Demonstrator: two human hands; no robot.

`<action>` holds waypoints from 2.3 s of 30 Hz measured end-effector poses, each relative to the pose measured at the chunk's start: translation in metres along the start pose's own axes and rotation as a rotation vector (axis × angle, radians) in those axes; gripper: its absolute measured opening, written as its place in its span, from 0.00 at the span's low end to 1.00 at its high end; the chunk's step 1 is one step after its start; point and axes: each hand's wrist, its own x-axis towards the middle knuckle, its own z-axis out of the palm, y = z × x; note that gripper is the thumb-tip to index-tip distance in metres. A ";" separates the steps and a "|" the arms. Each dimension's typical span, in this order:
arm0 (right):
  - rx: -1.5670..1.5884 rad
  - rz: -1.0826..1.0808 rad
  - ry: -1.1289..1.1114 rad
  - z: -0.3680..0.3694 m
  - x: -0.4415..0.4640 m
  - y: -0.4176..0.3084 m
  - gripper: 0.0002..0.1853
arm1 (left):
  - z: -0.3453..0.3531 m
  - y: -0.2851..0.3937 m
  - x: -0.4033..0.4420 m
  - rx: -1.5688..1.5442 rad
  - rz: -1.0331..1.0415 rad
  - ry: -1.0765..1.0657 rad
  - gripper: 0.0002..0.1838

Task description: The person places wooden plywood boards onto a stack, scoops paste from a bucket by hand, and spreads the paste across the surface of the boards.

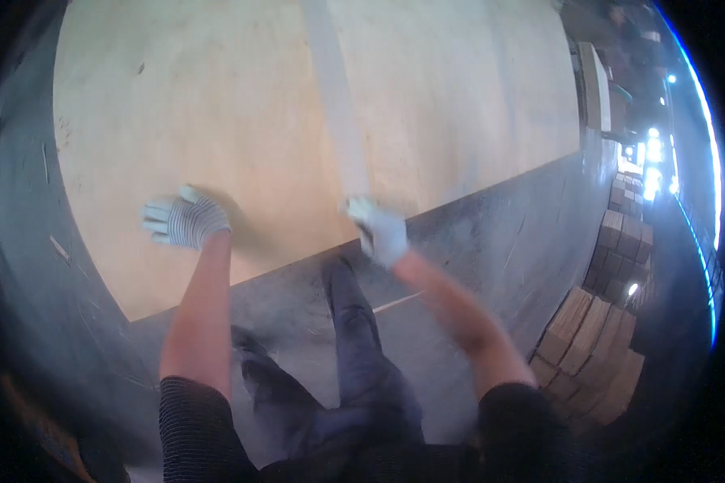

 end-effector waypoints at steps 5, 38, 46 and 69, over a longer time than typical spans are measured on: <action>-0.052 0.122 0.083 0.088 -0.068 -0.148 0.21 | 0.024 -0.076 0.004 -0.182 0.645 0.046 0.41; 0.690 0.869 0.188 0.250 0.035 -0.471 0.16 | -0.044 -0.334 0.166 -1.042 -0.410 -1.096 0.49; 1.543 1.221 0.218 0.100 0.111 -0.711 0.16 | -0.298 -0.416 0.258 -1.594 -0.501 -2.057 0.55; 2.129 0.818 0.384 -0.118 0.539 -0.705 0.21 | -0.472 -0.202 0.776 -0.396 0.617 -0.737 0.35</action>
